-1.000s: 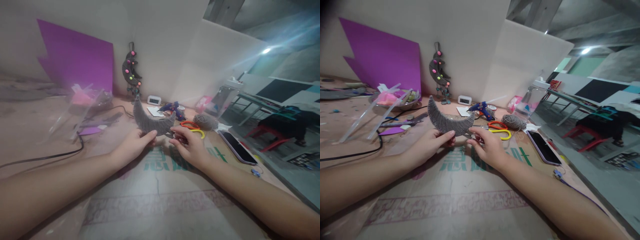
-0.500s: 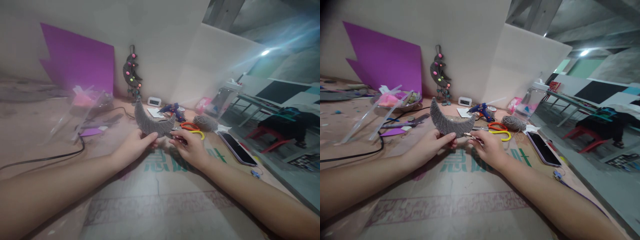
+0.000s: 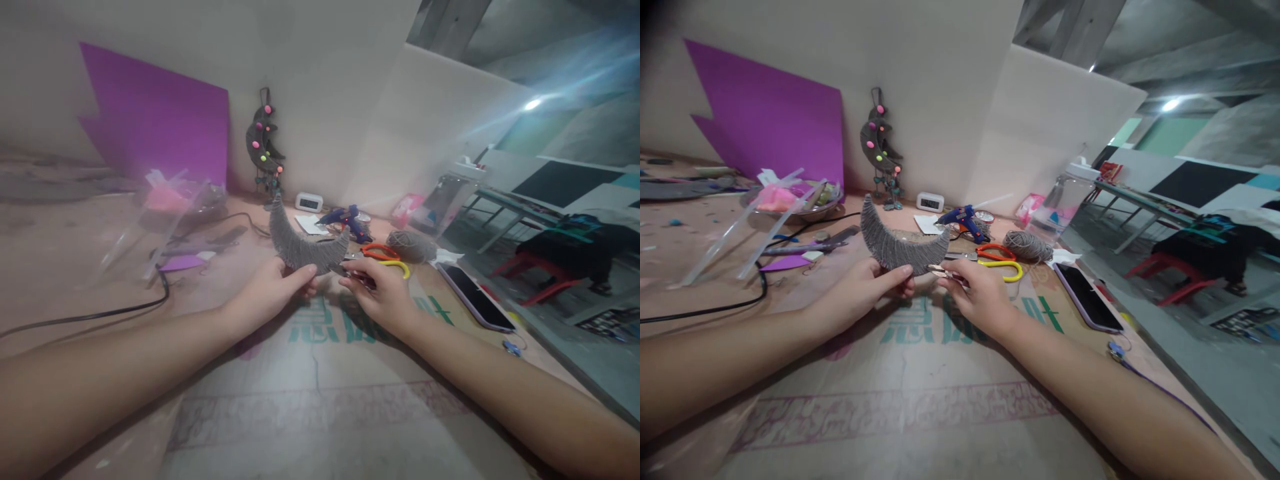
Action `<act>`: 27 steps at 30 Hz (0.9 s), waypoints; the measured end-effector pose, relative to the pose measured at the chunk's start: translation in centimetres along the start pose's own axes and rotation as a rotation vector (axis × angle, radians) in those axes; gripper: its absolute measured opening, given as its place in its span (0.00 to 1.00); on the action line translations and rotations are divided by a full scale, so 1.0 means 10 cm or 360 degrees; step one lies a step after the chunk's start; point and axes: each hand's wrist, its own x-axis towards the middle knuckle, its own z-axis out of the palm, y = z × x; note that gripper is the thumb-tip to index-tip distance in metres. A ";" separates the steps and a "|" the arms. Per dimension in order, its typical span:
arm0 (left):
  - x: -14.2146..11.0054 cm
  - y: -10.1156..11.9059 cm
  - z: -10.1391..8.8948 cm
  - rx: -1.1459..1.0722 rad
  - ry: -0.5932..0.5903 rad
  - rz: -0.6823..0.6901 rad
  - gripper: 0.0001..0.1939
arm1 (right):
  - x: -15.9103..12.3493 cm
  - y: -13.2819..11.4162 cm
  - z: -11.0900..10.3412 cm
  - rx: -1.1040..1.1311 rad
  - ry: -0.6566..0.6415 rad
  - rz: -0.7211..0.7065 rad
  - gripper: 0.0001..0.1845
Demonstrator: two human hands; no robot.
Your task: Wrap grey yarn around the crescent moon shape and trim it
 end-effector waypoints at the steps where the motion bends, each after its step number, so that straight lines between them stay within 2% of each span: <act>1: 0.00 0.00 0.00 -0.0021 0.0003 -0.0006 0.15 | 0.00 0.00 0.00 0.0017 0.0002 0.0009 0.09; 10: 0.01 -0.02 0.01 -0.0081 0.0033 -0.0051 0.14 | -0.01 0.01 0.01 0.0062 0.0045 0.0025 0.08; 13: 0.02 -0.06 0.00 -0.0113 0.0026 -0.0050 0.15 | 0.00 -0.02 -0.02 0.0086 0.0079 -0.0128 0.07; 17: 0.03 -0.07 0.00 -0.0178 0.0019 -0.0062 0.15 | 0.00 -0.06 -0.04 0.0055 -0.0050 -0.0366 0.08; 19: 0.03 -0.07 0.00 -0.0169 0.0014 -0.0051 0.15 | -0.01 -0.06 -0.03 0.0036 -0.0061 -0.0341 0.10; 24: 0.02 -0.06 0.01 -0.0116 0.0024 -0.0030 0.14 | -0.02 -0.01 0.01 0.0044 0.0119 -0.0120 0.13; 27: 0.02 -0.06 0.01 -0.0085 0.0030 -0.0046 0.14 | 0.00 0.00 0.01 0.0008 0.0123 -0.0144 0.12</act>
